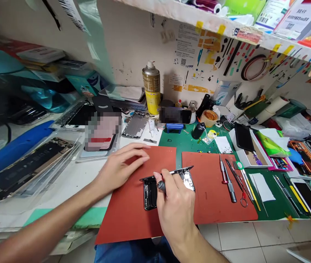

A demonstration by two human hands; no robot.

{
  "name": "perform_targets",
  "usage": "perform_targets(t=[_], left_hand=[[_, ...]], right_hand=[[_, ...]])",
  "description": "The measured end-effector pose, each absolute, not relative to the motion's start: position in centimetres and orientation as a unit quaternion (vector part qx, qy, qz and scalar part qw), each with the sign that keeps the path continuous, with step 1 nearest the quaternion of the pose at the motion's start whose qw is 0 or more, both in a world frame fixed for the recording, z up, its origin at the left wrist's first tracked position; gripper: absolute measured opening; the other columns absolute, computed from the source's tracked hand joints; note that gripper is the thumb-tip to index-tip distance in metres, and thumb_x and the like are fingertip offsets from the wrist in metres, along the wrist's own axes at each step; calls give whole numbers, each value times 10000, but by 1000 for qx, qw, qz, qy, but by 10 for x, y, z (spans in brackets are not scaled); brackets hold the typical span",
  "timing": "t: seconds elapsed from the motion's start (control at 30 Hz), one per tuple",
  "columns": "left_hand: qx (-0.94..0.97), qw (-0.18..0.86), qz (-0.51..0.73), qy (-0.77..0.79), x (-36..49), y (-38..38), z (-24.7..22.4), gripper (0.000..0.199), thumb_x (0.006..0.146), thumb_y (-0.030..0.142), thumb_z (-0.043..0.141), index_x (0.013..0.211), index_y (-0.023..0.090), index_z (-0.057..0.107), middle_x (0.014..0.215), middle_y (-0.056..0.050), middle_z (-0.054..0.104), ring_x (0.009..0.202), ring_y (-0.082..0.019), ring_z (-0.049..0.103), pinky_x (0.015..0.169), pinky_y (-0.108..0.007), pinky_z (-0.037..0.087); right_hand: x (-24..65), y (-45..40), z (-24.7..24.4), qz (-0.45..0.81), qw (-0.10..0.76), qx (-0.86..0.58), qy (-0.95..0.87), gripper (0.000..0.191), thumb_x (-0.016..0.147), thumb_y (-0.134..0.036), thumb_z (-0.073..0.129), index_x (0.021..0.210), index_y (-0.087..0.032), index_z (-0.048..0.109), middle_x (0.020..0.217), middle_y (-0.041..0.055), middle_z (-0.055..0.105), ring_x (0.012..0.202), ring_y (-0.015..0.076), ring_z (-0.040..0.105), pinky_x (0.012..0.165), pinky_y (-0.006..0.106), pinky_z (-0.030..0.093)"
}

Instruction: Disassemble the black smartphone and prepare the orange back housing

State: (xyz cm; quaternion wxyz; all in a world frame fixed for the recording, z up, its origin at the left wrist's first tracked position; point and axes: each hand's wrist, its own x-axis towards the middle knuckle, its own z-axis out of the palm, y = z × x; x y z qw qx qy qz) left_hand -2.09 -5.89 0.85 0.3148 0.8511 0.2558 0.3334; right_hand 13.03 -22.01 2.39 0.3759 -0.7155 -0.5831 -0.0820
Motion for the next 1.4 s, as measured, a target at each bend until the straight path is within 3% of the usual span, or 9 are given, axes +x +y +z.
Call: perform_targets(t=[0.23,0.43,0.93,1.4], left_hand=[[910,250,245,221,39,-19,-23,260,1082,231,554,1014,193,802,1249,-106,758,1148,-286,719,1054,-480,585],[920,228,236,214,45,-15,-34,299,1104,260,536,1069,198,826,1216,-106,759,1124,-284,700,1022,-482,590],[920,240,237,199,32,-21,-26,324,1121,271,509,1169,221,825,1249,-99,771,1145,-257,685,1065,-485,578],[926,238,214,199,35,-23,-26,347,1121,258,494,1254,222,813,1275,-135,735,1172,-295,627,1050,-516,560]], right_hand=[[129,-220,19,-80,376,-716,-583,365,1180,-337,496,1176,-130,796,812,67,753,648,181,728,572,280,468],[129,-221,21,-67,374,-720,-580,375,1185,-342,480,1167,-148,800,765,42,723,591,168,677,562,286,432],[129,-223,24,-63,364,-725,-582,372,1182,-325,475,1188,-144,799,779,51,731,573,172,664,537,301,410],[130,-223,24,-69,356,-726,-584,392,1191,-348,455,1174,-157,797,728,26,698,516,161,614,512,326,337]])
